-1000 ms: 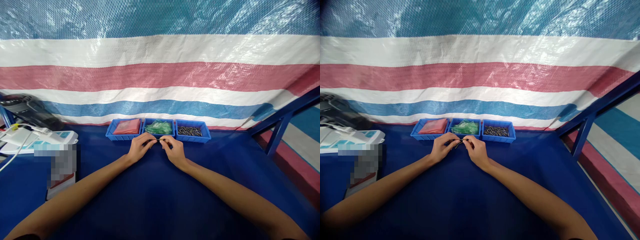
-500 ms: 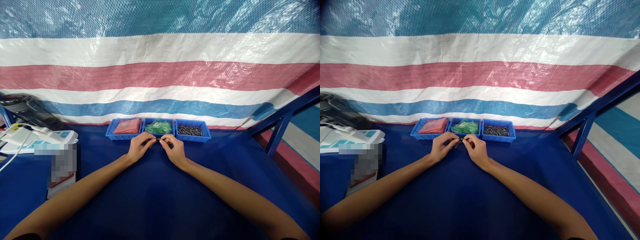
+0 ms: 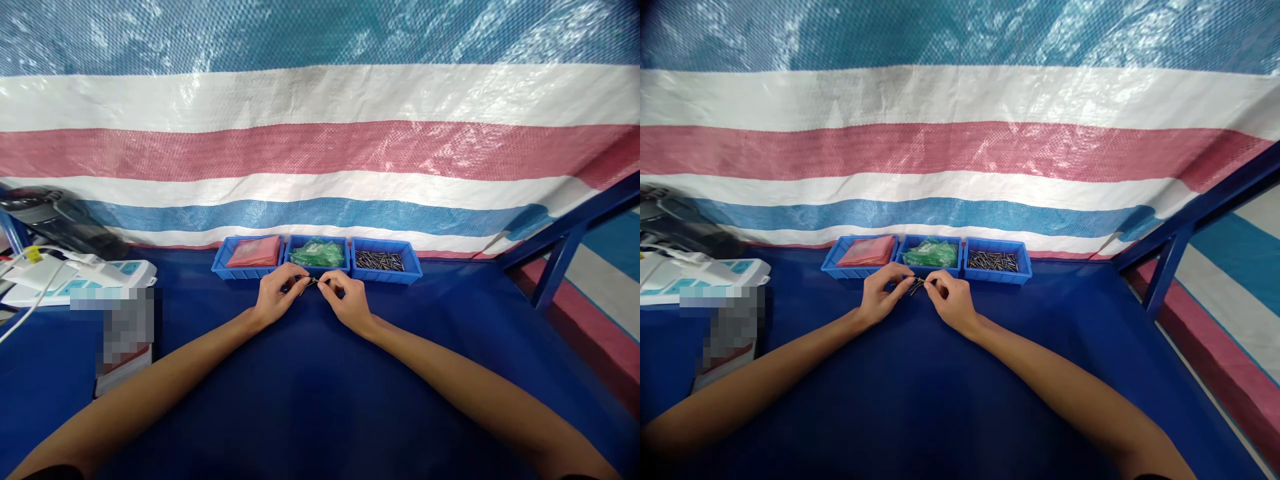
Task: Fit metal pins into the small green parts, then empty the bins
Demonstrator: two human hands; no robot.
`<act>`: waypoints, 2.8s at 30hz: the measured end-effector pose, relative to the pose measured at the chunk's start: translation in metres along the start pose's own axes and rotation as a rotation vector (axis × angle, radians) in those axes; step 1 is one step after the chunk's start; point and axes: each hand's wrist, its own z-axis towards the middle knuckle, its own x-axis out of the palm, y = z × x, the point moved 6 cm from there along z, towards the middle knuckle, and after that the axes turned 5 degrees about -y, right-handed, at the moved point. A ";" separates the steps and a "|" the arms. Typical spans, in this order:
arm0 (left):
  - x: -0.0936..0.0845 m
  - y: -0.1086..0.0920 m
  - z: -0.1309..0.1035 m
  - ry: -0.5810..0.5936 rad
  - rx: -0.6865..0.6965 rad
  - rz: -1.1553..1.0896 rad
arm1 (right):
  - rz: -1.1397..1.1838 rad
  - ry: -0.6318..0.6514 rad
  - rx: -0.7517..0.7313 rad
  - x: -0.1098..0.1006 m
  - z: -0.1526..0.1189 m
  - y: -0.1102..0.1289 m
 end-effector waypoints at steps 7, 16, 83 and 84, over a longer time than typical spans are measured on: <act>0.001 0.005 -0.002 0.026 -0.110 -0.084 | -0.027 0.024 -0.034 0.002 0.001 0.002; 0.004 0.008 -0.005 0.040 -0.173 -0.173 | -0.009 0.016 -0.029 0.001 0.001 0.001; -0.001 0.003 -0.001 0.013 -0.135 -0.004 | -0.105 0.072 -0.016 0.007 0.003 -0.007; -0.001 0.003 -0.002 0.008 -0.139 -0.014 | -0.104 0.066 -0.012 0.006 0.003 -0.007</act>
